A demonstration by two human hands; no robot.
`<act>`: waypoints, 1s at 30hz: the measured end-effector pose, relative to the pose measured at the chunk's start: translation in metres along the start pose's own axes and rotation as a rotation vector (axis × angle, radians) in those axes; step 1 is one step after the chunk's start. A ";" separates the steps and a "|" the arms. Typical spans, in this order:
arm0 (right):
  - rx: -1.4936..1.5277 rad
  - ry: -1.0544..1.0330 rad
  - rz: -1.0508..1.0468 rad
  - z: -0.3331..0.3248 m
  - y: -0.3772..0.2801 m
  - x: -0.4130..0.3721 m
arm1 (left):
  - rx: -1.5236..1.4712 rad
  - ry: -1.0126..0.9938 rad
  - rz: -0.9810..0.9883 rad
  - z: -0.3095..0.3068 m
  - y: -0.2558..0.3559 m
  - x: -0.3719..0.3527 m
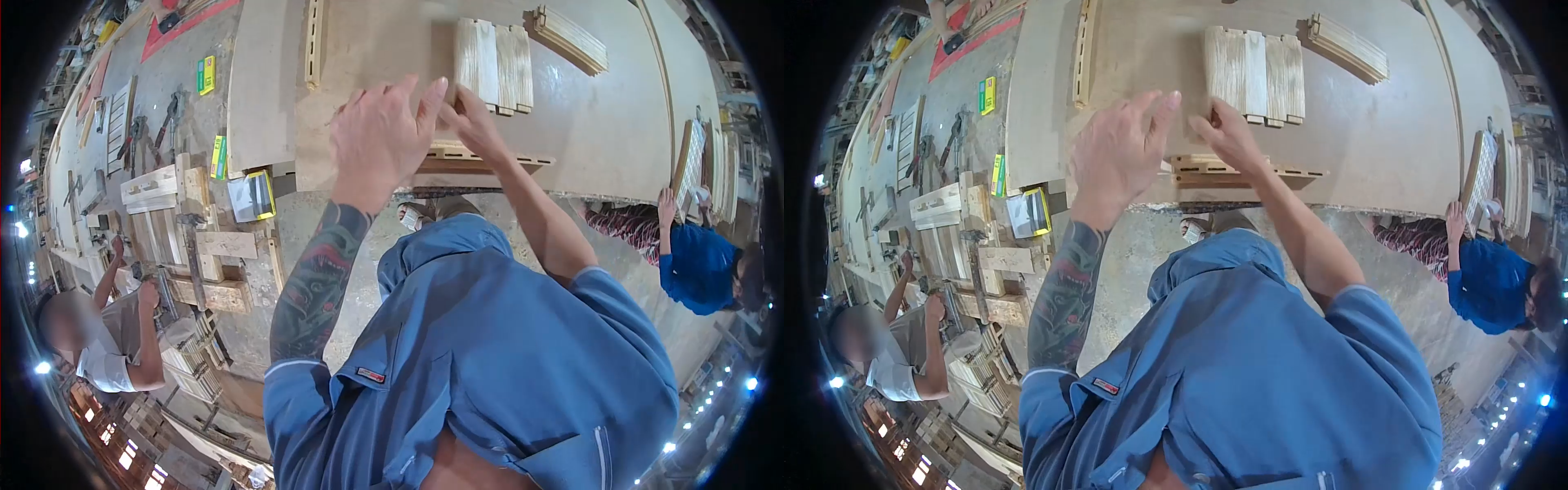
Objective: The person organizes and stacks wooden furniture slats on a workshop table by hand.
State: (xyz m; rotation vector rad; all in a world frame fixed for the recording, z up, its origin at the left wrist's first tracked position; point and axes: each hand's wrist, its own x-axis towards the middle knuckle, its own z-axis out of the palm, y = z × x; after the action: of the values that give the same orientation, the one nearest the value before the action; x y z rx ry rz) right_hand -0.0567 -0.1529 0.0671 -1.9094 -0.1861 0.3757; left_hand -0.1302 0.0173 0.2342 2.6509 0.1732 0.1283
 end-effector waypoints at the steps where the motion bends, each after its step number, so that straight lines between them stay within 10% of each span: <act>1: 0.102 -0.077 -0.059 -0.010 0.002 -0.019 | -0.004 -0.003 0.007 -0.001 0.000 0.000; 14: -0.603 -0.142 -0.563 0.002 0.014 -0.062 | -0.016 -0.015 -0.031 -0.001 0.000 0.001; 22: -0.557 -0.596 -0.311 -0.048 -0.002 -0.019 | 0.028 -0.035 0.190 0.011 0.026 0.006; 23: -0.552 -0.591 -0.313 -0.044 0.003 0.002 | 0.016 -0.075 0.147 0.008 0.028 0.005; 25: -1.051 0.181 -0.213 -0.023 0.025 0.051 | 0.004 -0.112 0.096 0.008 0.032 0.007; 30: -1.058 -0.085 -0.278 0.061 0.039 0.064 | 0.018 -0.130 0.127 0.010 0.028 0.005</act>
State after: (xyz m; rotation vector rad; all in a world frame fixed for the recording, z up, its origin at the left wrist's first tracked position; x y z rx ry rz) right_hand -0.0194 -0.0935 0.0001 -2.8440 -0.8249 0.1639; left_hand -0.1214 -0.0110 0.2385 2.6767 -0.0364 -0.0043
